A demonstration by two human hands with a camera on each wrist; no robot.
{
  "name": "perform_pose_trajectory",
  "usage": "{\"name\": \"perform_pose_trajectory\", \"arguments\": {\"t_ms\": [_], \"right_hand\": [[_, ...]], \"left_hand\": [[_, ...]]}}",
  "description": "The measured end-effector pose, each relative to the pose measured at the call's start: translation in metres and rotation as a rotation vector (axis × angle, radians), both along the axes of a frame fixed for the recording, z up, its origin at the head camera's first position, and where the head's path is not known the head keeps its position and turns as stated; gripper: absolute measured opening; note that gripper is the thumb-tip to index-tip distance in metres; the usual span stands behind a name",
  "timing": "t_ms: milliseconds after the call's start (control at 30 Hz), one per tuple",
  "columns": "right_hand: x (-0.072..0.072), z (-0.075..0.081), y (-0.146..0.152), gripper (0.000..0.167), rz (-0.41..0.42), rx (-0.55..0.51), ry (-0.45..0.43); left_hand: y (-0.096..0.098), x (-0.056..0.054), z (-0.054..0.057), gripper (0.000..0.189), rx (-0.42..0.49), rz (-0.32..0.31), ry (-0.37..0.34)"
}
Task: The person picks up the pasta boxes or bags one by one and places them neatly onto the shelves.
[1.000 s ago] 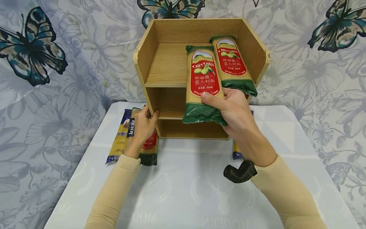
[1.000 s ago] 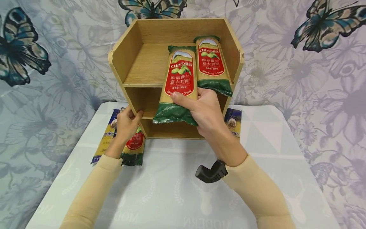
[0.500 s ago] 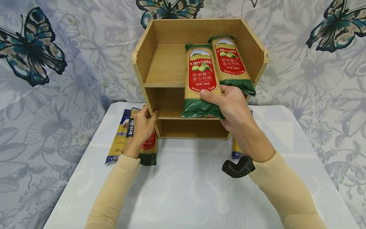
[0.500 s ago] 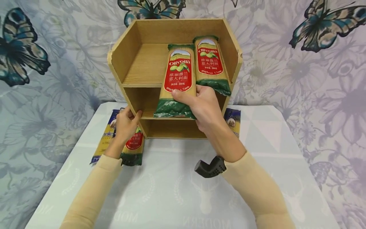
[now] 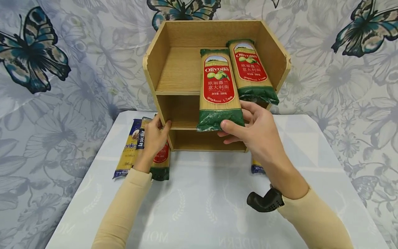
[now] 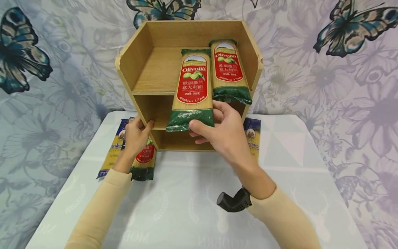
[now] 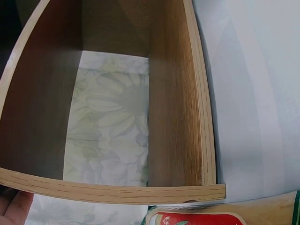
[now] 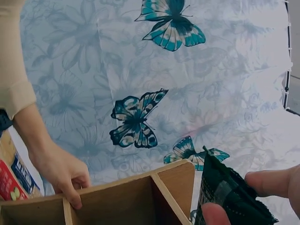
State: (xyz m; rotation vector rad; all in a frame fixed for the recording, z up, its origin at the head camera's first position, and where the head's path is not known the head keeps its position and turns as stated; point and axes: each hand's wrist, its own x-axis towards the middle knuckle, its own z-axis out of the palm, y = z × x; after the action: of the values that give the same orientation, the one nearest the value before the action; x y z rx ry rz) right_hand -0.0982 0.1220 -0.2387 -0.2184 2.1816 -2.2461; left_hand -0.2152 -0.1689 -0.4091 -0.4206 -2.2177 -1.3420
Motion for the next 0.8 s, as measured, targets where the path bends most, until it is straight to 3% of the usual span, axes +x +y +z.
{"name": "perform_pose_trajectory", "arguments": {"t_ms": [167,333,500,667,800], "right_hand": [[0.010,-0.004,-0.001,0.077,-0.100,0.212,0.124],[0.011,-0.012,-0.006,0.081,-0.210,0.413,0.319],[0.001,-0.018,-0.010,0.073,-0.330,0.485,0.432],[-0.010,-0.021,-0.013,0.071,-0.399,0.520,0.430],[-0.022,-0.024,-0.015,0.070,-0.429,0.490,0.440]], "left_hand": [[0.000,-0.001,-0.001,0.032,0.003,-0.001,-0.006],[0.000,-0.001,-0.001,0.033,0.004,0.007,-0.003],[0.000,0.000,-0.001,0.034,-0.001,0.016,-0.010],[0.001,0.001,-0.001,0.034,-0.008,0.023,-0.016],[0.001,0.000,-0.001,0.034,-0.007,0.023,-0.017]]}}
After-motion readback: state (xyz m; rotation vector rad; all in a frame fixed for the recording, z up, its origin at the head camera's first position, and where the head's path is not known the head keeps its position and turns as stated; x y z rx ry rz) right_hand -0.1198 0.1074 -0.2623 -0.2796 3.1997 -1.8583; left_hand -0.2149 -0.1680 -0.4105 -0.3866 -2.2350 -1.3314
